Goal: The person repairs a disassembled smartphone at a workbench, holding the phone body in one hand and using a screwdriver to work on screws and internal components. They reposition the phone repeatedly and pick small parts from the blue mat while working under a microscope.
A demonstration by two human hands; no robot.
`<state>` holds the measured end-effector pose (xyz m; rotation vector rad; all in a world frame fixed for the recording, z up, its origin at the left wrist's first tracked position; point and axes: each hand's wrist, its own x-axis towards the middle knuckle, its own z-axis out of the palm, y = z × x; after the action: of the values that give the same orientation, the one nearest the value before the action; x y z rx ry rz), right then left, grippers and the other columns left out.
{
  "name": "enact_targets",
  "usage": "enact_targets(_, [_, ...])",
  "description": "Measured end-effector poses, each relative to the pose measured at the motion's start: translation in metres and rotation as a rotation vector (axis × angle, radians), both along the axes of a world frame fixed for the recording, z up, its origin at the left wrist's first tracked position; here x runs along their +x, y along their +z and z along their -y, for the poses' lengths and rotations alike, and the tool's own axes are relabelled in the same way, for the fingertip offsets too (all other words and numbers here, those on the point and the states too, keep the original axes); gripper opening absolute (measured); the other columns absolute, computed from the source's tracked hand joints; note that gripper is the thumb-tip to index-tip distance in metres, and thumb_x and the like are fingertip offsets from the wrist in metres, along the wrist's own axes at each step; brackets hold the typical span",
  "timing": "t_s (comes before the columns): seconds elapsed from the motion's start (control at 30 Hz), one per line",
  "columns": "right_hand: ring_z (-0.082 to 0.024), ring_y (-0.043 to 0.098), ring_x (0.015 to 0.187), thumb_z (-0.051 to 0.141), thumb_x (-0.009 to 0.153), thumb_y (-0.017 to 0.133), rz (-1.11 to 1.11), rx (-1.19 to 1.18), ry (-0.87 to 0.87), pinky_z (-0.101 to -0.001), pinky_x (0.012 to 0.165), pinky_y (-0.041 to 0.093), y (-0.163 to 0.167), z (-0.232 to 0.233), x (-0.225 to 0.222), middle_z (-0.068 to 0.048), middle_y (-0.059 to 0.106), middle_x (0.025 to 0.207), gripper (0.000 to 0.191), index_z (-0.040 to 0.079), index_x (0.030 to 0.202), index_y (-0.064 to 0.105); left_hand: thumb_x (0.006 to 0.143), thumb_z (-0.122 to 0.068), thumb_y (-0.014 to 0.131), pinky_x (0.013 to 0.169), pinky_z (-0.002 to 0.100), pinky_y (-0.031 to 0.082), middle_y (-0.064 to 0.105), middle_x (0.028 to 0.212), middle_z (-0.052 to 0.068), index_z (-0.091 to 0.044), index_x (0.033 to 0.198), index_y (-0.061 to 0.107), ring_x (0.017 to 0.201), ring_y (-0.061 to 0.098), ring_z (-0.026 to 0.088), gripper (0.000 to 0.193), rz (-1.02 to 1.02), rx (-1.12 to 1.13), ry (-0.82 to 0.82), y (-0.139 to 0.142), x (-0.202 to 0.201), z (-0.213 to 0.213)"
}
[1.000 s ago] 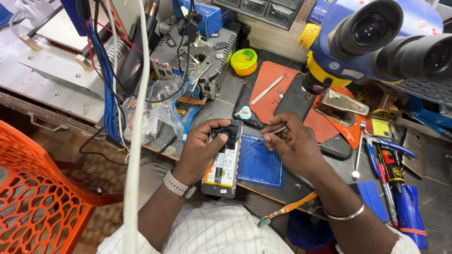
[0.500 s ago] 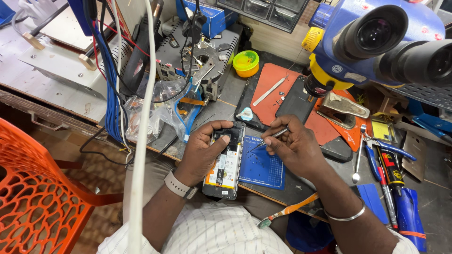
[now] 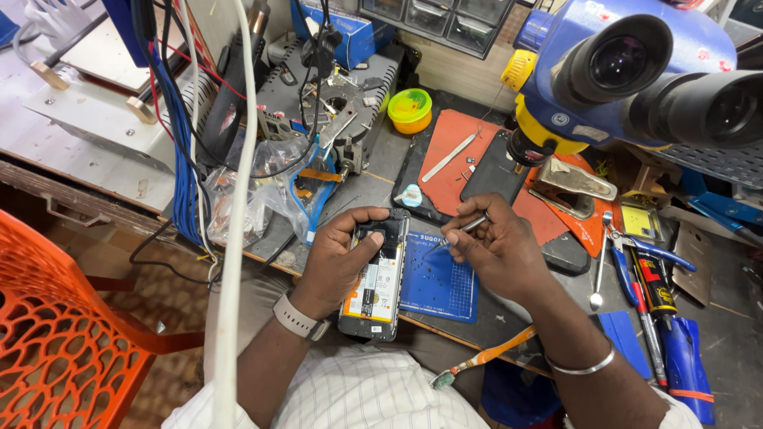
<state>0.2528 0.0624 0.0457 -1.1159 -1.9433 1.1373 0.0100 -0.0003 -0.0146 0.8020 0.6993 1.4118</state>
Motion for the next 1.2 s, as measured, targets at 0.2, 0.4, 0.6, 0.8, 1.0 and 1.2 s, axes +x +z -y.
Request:
enact_targets(0.2, [-0.009,0.069,0.073,0.009,0.092,0.07,0.015,-0.032,0.033,-0.0249,0.064,0.06,0.0013,0.0009,-0.0011,-0.007,0.074,0.091,0.033,0.004,0.117,0.05,0.097,0.0,0.063,0.085,0.028,0.058,0.071,0.11,0.008,0.003,0.127,0.062,0.094,0.067,0.008,0.03,-0.052,0.023,0.025,-0.001,-0.0004,0.0008])
enact_targets(0.4, [-0.009,0.069,0.075,0.008,0.092,0.07,0.025,-0.015,0.001,-0.025,0.065,0.061,0.002,-0.0001,-0.0028,-0.008,0.073,0.093,0.033,0.003,0.117,0.049,0.097,0.0,0.063,0.085,0.028,0.058,0.071,0.11,0.008,0.003,0.127,0.062,0.093,0.067,0.008,0.031,-0.02,0.023,0.009,-0.0003,-0.0002,0.0002])
enact_targets(0.6, [-0.009,0.07,0.074,0.009,0.092,0.07,0.015,-0.012,0.007,-0.0254,0.065,0.061,0.0018,-0.0017,-0.0012,-0.008,0.074,0.092,0.033,0.004,0.116,0.049,0.096,0.0,0.063,0.081,0.028,0.059,0.072,0.107,0.009,0.003,0.127,0.063,0.09,0.068,0.009,0.031,-0.054,0.003,0.018,0.0004,0.0007,0.0004])
enact_targets(0.8, [-0.009,0.069,0.075,0.01,0.093,0.07,-0.025,-0.033,0.052,-0.0252,0.066,0.061,0.0004,0.0013,-0.0015,-0.008,0.075,0.092,0.032,0.003,0.116,0.049,0.096,-0.001,0.063,0.083,0.027,0.059,0.072,0.109,0.008,0.002,0.127,0.062,0.092,0.067,0.008,0.031,-0.032,0.01,0.018,0.0011,0.0012,0.001])
enact_targets(1.0, [-0.009,0.07,0.077,0.01,0.092,0.07,0.026,-0.006,0.013,-0.0245,0.067,0.061,0.0017,0.0023,-0.0043,-0.008,0.074,0.094,0.033,0.003,0.116,0.05,0.097,-0.001,0.064,0.082,0.027,0.059,0.071,0.109,0.009,0.002,0.128,0.062,0.091,0.067,0.008,0.031,-0.026,0.001,0.014,0.0002,0.0015,0.0011])
enact_targets(1.2, [-0.009,0.071,0.076,0.012,0.092,0.07,0.035,0.011,-0.013,-0.0248,0.066,0.061,0.0021,0.0007,-0.0051,-0.009,0.075,0.095,0.033,0.002,0.116,0.049,0.096,0.0,0.063,0.084,0.028,0.059,0.071,0.11,0.008,0.003,0.127,0.062,0.092,0.068,0.008,0.031,-0.013,0.005,0.019,0.001,0.002,0.0006])
